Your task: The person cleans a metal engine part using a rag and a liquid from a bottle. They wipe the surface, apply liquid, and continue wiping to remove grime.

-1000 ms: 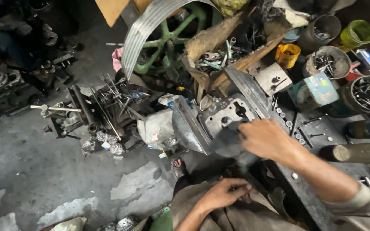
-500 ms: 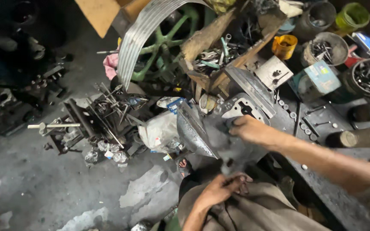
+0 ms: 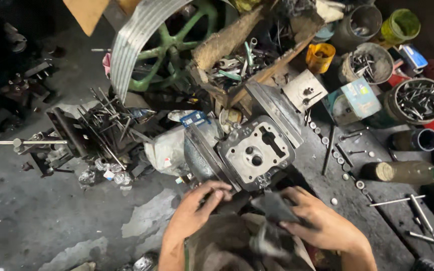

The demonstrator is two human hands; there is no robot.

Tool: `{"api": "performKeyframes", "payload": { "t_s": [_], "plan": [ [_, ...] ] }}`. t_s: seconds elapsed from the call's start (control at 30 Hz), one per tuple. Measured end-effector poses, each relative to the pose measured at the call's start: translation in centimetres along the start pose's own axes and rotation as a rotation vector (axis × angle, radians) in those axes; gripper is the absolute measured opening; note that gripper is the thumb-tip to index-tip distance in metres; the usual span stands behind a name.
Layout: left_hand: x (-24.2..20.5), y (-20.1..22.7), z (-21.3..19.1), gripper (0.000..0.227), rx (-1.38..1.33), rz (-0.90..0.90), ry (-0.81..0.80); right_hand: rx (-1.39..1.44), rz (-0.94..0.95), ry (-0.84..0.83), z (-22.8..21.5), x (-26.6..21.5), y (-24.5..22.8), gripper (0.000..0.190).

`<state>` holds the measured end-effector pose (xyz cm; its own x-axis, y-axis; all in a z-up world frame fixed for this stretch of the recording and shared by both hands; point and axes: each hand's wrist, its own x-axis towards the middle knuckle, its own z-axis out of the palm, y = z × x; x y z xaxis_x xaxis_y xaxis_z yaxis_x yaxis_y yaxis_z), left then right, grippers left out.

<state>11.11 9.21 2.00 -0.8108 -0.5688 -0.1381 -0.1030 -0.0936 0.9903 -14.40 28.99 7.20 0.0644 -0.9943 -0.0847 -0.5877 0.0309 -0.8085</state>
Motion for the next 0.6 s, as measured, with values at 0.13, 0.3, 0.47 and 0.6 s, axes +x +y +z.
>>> {"api": "performKeyframes", "payload": {
  "t_s": [0.13,0.3,0.47,0.6],
  "plan": [
    [1.0,3.5,2.8,0.048,0.048,0.493,-0.308,0.091,0.007,-0.224,0.5,-0.3,-0.9,0.024],
    [2.0,2.3,5.9,0.028,0.278,0.271,-0.572,0.059,0.615,-0.223,-1.5,-1.2,-0.4,0.027],
    [1.0,-2.0,6.0,0.031,-0.024,0.134,-0.357,0.278,-0.113,-0.045,-4.7,-0.9,-0.9,0.016],
    [1.1,-5.3,7.4,0.040,0.144,0.187,-0.603,0.850,-0.142,0.123,-2.1,0.6,-1.4,0.018]
  ]
}}
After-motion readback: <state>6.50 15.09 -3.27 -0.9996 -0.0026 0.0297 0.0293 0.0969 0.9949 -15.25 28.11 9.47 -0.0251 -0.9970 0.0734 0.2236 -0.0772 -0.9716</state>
